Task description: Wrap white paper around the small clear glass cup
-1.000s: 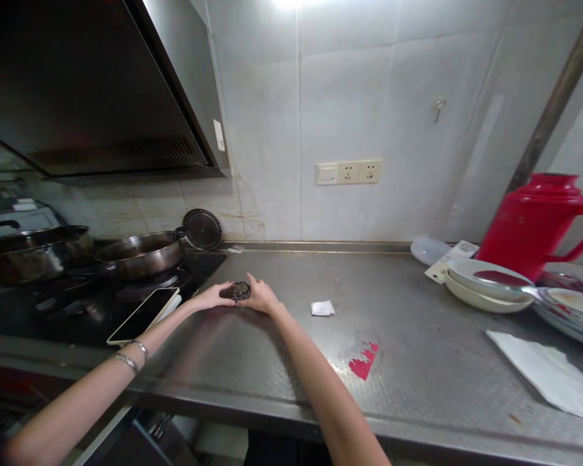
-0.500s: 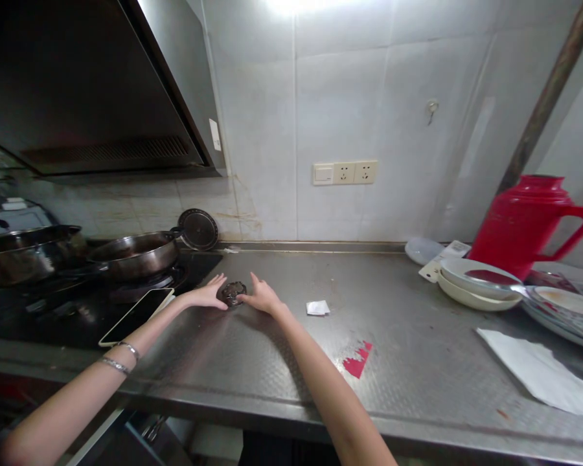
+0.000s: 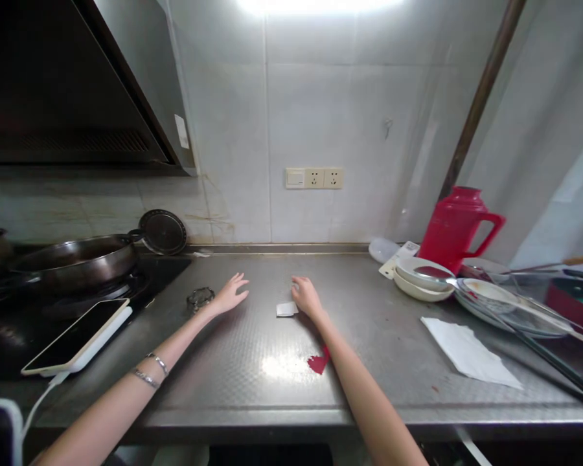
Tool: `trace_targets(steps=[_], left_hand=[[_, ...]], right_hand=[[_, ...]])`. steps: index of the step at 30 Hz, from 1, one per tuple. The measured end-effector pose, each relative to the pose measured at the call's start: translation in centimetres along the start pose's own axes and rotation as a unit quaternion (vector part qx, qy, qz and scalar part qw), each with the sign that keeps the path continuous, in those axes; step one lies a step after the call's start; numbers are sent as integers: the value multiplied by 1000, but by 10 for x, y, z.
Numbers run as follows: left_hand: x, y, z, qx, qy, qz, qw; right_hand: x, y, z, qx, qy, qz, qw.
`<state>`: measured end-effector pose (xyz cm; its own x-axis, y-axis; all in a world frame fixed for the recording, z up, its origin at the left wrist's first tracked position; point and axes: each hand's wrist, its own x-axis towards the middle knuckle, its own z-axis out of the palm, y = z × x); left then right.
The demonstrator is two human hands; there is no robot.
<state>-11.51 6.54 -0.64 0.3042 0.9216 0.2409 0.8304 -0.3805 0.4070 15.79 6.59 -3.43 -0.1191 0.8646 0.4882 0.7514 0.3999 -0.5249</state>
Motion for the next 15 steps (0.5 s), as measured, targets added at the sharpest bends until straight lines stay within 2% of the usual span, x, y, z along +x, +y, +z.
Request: trace_targets(steps=[4, 7, 15], left_hand=[[15, 4, 34, 2, 4, -25, 1000], [22, 6, 48, 6, 6, -35, 999], [25, 4, 59, 23, 5, -43, 999]], right_hand=[[-11, 36, -23, -41, 7, 20, 999], [-15, 50, -29, -62, 9, 30, 998], [-16, 58, -26, -77, 11, 31, 997]])
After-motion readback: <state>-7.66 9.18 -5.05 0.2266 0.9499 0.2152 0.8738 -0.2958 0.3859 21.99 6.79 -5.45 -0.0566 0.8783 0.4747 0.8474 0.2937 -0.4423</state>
